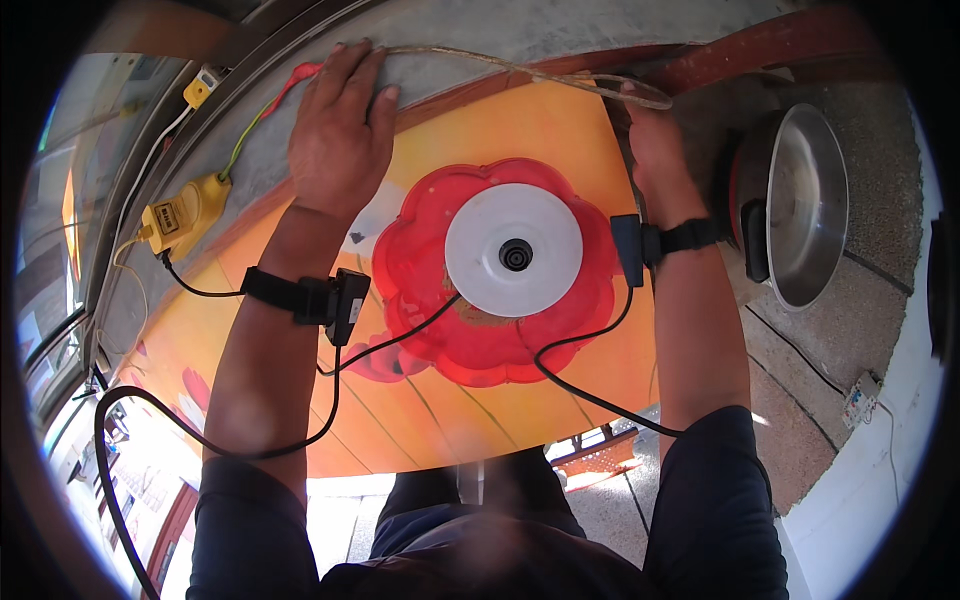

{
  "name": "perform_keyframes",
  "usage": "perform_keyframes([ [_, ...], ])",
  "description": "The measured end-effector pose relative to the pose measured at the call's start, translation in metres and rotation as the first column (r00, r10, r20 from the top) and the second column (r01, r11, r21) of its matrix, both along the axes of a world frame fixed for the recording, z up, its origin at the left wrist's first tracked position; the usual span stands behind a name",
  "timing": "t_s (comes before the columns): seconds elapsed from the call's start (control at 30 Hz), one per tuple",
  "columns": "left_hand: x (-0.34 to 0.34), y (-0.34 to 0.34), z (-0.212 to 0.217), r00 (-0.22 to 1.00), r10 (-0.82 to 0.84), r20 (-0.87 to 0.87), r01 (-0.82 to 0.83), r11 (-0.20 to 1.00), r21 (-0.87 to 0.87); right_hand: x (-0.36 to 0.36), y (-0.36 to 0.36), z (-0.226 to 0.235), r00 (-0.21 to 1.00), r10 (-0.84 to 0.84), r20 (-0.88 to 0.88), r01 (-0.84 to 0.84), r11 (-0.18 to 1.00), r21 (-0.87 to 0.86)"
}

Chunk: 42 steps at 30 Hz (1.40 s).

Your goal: The person wipes a large yellow panel with a cloth, connects a small white circular fan to a yellow power strip to test it, and then mounts the fan into a red floral-shaped base on the panel while adjusting a metal track at the edge.

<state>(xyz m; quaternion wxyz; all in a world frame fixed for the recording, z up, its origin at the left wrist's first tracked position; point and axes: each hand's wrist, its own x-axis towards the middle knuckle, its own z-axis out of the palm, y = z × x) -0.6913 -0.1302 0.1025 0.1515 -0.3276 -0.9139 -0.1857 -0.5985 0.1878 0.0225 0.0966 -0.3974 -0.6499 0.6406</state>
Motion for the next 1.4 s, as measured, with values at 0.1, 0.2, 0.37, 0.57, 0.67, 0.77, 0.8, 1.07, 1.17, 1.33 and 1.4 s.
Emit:
perform_keyframes([
  [0.1, 0.001, -0.001, 0.0, 1.0, 0.015, 0.016, -0.015, 1.0, 0.007, 0.021, -0.001, 0.031, 0.991, 0.135, 0.002, -0.134, 0.99, -0.046],
  [0.2, 0.001, -0.002, -0.001, 0.999, 0.022, 0.025, -0.023, 1.0, 0.021, 0.041, -0.013, 0.064, 0.973, 0.194, 0.124, -0.23, 0.815, 0.532],
  [0.37, 0.001, -0.003, 0.0, 0.999, 0.005, 0.041, -0.007, 0.999, 0.052, 0.036, -0.005, 0.076, 0.948, 0.312, 0.064, -0.234, 0.544, 0.806],
  [0.57, 0.0, -0.009, 0.007, 0.99, -0.037, 0.139, 0.014, 0.987, 0.163, 0.014, 0.005, 0.1, 0.888, 0.322, 0.329, -0.457, 0.524, 0.719],
  [0.67, 0.005, -0.02, 0.024, 0.994, -0.033, 0.1, 0.01, 0.976, 0.218, 0.021, 0.004, 0.109, 0.889, 0.356, 0.288, -0.452, 0.586, 0.672],
  [0.77, 0.023, -0.044, 0.037, 0.989, 0.031, 0.145, -0.072, 0.956, 0.286, 0.03, 0.002, 0.113, 0.869, 0.389, 0.304, -0.489, 0.591, 0.641],
  [0.8, 0.031, -0.055, 0.04, 0.983, 0.069, 0.168, -0.114, 0.953, 0.28, 0.032, -0.003, 0.116, 0.857, 0.397, 0.329, -0.512, 0.585, 0.629],
  [1.07, 0.075, -0.14, 0.053, 0.921, 0.309, 0.238, -0.35, 0.924, 0.152, -0.006, -0.016, 0.132, 0.834, 0.448, 0.323, -0.551, 0.644, 0.531],
  [1.17, 0.081, -0.152, 0.052, 0.921, 0.324, 0.218, -0.354, 0.929, 0.112, -0.028, -0.002, 0.127, 0.843, 0.376, 0.385, -0.538, 0.619, 0.573],
  [1.33, 0.088, -0.15, 0.049, 0.919, 0.319, 0.233, -0.349, 0.931, 0.104, -0.05, -0.01, 0.127, 0.912, 0.259, 0.319, -0.411, 0.583, 0.701],
  [1.4, 0.091, -0.147, 0.047, 0.929, 0.287, 0.232, -0.32, 0.94, 0.119, -0.056, -0.014, 0.122, 0.939, 0.195, 0.283, -0.343, 0.573, 0.744],
])
